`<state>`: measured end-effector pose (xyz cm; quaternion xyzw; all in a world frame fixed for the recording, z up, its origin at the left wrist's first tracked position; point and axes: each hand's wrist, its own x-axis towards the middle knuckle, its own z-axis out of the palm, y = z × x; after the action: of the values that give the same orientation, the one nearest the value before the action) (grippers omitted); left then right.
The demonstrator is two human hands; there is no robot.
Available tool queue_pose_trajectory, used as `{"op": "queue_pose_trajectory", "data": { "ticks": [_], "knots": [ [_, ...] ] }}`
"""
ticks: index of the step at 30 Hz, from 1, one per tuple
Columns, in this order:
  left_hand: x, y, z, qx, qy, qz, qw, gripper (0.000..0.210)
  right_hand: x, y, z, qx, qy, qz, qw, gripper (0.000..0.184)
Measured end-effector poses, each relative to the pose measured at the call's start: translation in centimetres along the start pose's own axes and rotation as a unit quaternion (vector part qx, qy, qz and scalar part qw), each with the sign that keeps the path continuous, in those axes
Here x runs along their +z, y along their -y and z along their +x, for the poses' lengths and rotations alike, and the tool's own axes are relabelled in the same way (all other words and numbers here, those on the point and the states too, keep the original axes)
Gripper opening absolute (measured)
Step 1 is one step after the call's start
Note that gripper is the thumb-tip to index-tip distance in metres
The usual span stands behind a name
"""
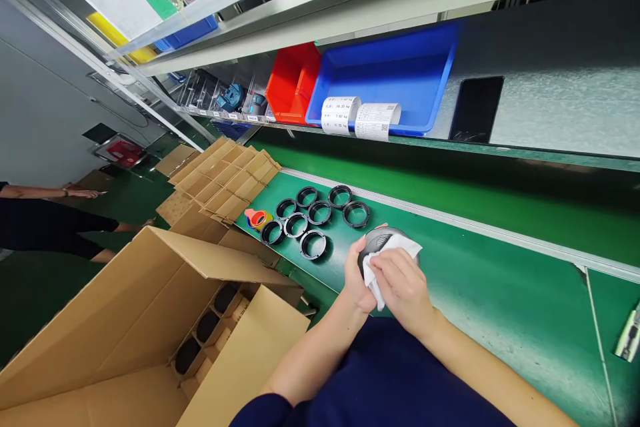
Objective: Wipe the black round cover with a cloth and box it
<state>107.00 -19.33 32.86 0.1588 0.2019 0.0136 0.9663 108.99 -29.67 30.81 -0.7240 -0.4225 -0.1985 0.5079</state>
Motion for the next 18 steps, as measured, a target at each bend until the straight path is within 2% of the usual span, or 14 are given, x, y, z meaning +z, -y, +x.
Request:
{"op": "queue_pose_trajectory", "data": {
  "ticks": [4, 9, 11, 14, 16, 18],
  "knots": [
    [0.1, -0.6, 0.0, 0.018, 0.008, 0.028, 0.999, 0.047, -0.2, 0.1, -0.5, 0.007, 0.029, 0.043, 0.999, 0.023],
    [0.0, -0.3, 0.1, -0.059, 0.011, -0.012, 0.998, 0.041, 0.2, -0.1, 0.4, -0.010, 0.003, 0.025, 1.000, 0.020],
    [0.5, -0.6, 0.1, -0.030, 0.001, 0.016, 0.999, 0.041, 0.0, 0.0, -0.1, -0.002, 0.031, 0.045, 0.998, 0.020],
    [1.9, -2.2, 0.0, 0.049, 0.007, 0.072, 0.996, 0.046, -0.9, 0.3, -2.1, 0.003, 0.077, 0.074, 0.994, 0.023],
    [2.8, -3.7, -0.1, 0.091, 0.025, 0.088, 0.992, 0.050, -1.8, 0.1, -3.3, 0.014, 0.054, 0.075, 0.996, 0.024],
    [3.4, -4.9, -0.1, 0.119, 0.044, 0.087, 0.988, 0.051, -2.8, -0.5, -3.8, 0.038, -0.001, 0.063, 0.997, 0.023]
  ]
}}
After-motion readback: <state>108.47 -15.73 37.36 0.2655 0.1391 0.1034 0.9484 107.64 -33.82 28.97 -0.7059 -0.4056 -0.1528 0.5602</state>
